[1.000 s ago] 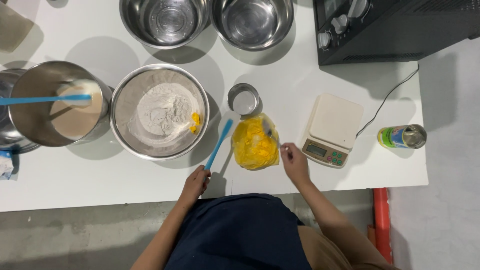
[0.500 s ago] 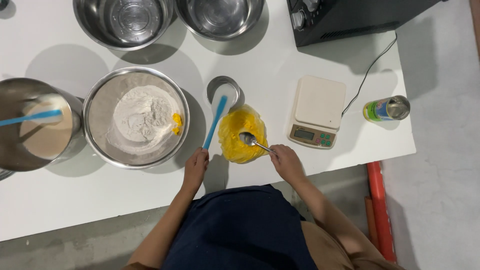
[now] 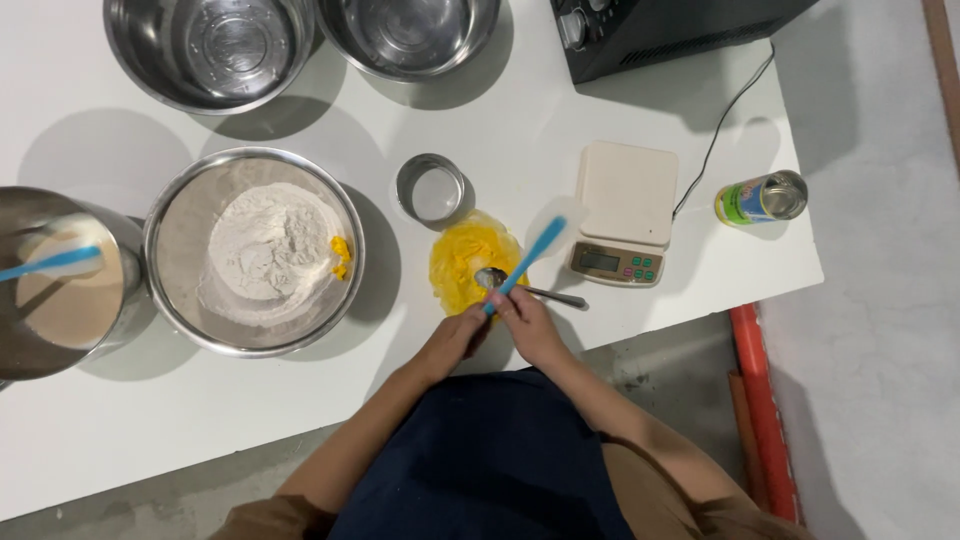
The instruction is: Measuring and preparing various baking ingredients including sugar, yeast, and butter.
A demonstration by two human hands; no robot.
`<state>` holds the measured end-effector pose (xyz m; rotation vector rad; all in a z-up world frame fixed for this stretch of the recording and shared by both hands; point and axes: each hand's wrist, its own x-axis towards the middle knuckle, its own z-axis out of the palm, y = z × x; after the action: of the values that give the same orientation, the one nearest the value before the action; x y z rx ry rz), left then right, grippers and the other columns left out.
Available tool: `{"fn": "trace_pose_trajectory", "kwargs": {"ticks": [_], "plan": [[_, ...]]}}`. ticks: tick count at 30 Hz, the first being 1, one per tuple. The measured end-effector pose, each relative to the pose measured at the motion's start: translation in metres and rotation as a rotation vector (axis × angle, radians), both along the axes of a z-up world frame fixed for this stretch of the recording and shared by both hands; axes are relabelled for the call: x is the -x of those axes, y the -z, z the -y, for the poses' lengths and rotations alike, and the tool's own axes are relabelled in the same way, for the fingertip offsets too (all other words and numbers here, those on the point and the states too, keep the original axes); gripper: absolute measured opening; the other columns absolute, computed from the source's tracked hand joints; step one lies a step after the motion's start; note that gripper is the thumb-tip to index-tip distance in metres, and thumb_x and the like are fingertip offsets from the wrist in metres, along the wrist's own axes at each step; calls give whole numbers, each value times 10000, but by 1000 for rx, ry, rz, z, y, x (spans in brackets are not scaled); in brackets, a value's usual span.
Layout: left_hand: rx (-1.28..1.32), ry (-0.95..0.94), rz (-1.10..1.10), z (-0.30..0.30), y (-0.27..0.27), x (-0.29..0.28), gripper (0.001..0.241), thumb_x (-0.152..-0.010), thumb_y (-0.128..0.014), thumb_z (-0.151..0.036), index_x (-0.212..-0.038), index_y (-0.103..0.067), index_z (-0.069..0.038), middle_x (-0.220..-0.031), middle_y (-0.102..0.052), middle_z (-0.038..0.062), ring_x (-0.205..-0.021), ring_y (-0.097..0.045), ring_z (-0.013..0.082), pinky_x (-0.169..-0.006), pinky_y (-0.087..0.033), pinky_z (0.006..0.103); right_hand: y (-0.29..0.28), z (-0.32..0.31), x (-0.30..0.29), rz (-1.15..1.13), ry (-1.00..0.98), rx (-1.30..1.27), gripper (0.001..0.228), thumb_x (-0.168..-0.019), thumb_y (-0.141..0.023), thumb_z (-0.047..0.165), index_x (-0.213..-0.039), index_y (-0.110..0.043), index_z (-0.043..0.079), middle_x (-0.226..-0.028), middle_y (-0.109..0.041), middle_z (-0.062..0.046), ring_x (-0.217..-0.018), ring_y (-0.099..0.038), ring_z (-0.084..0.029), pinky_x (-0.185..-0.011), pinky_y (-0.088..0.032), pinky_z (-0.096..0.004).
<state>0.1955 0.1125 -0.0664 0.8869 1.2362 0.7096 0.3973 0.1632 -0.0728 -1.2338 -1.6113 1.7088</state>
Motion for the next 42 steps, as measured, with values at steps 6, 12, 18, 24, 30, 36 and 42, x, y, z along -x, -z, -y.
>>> {"fn": "trace_pose_trajectory", "kwargs": {"ticks": [6,12,18,24,30,36,42], "plan": [[-676,146,-703,-97,-17,20,359,-933,-603,-182,-1240,-666,-6,-1175,-672,204,-1061,-614,382,-921,-500,456,-46,-9,-58,-69,424,312,298,-1088,-463,307,-1096,-567,27,-856,-669,-53,-784,-724,-178,-737,-630,-335],[-983,384,-915,-178,52,2,445,-800,-559,-4,-1235,-646,26,-1237,-671,199,-1096,-618,392,-943,-500,455,-89,11,-80,612,35,45,323,-1035,-507,269,-1162,-699,42,-724,-625,-163,-663,-613,-289,-652,-535,-433],[-739,725,-1055,-184,66,9,268,-842,-623,-135,-1085,-663,-28,-1068,-680,171,-1015,-642,358,-927,-513,452,-82,31,-69,634,-118,-173,308,-1017,-541,230,-1187,-687,19,-933,-719,-187,-819,-673,-387,-739,-534,-475],[-177,443,-530,-165,-25,26,244,-954,-544,-263,-1073,-637,-72,-923,-684,124,-836,-655,246,-801,-534,400,-110,23,-58,806,-72,-157,316,-1010,-528,197,-1247,-671,45,-978,-711,-215,-879,-683,-409,-774,-538,-519],[90,109,-78,-146,-11,42,265,-962,-527,-319,-1065,-622,-94,-964,-607,27,-898,-571,153,-806,-500,344,-140,24,-35,1016,-126,-220,337,-1016,-543,244,-1293,-637,77,-929,-669,-180,-826,-688,-378,-728,-557,-496],[415,-89,144,-143,-35,59,396,-964,-451,-438,-1189,-583,-140,-1051,-664,92,-975,-635,227,-849,-528,393,-151,19,2,980,-211,-352,364,-987,-556,226,-1311,-626,76,-892,-650,-150,-797,-672,-339,-661,-557,-490],[603,-103,112,-132,59,84,351,-978,-482,-244,-1146,-628,28,-1018,-700,142,-883,-718,277,-806,-620,487,-147,-1,20,1044,-325,-476,266,-986,-570,134,-1220,-657,40,-893,-658,-146,-829,-680,-325,-672,-580,-457]]}}
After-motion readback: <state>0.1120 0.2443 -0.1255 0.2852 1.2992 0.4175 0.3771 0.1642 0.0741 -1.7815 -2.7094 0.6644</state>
